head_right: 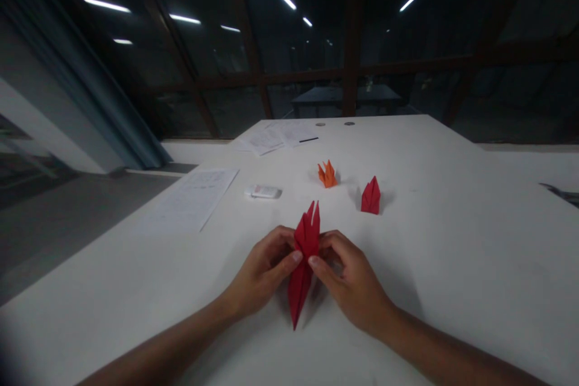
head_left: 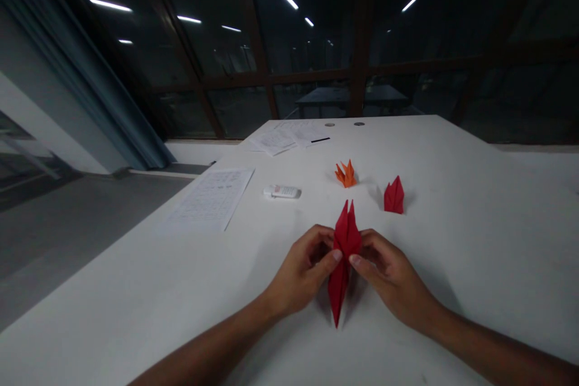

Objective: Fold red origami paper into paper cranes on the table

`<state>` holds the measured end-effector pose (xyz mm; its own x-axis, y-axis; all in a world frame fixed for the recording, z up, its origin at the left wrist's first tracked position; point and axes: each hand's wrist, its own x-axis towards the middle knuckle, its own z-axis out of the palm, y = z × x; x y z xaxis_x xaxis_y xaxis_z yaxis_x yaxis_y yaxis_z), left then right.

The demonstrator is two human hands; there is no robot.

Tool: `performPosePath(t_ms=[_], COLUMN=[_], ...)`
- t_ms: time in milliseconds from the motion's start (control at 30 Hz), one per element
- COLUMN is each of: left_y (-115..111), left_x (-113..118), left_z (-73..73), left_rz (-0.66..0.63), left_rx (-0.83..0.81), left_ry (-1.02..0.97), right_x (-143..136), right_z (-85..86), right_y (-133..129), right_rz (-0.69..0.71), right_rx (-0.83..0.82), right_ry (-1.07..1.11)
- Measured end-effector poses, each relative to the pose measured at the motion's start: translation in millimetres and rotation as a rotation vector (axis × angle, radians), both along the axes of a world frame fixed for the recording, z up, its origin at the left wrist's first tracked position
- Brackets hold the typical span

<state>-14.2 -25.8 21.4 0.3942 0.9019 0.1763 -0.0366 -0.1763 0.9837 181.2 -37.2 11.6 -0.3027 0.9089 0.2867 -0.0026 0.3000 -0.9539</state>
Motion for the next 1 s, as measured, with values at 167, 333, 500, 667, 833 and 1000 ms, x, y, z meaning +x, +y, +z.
performPosePath(t_ms=[167,333,500,667,833,1000], left_y=[-1.0,0.0,1.1,0.7,-4.0,-5.3], left_x=[3.3,5.5,5.2,5.6,4.2,-0.9], left_z=[-2.5,-0.8,-3.4,-8.8,-5.4,3.2], left_rz=[0.002,0.004,-0.035,-0.071,0.005,0.018], left_rx=[-0.063,-0.052,-0.057,-0.1,0.028,0.331], left_ry=[-0.097,-0.007,0.017,0.022,0.052,0.27], right_x=[-2.6,-4.1,-5.7,-6.6,-6.7,-5.1], right_z=[1.8,-2.1,-4.7,-7.4,-6.6,-3.7], right_y=[-0.3,-0.7,0.1,2.4,4.8,4.1], right_rz=[-0.022,-0.028,-0.008,0.012,-0.092,-0.157], right_rx=[-0.061,-0.146,-0.203,-0.287,-0.293,-0.318], right_ry=[0.038,0.144,0.245,0.211,0.223,0.24])
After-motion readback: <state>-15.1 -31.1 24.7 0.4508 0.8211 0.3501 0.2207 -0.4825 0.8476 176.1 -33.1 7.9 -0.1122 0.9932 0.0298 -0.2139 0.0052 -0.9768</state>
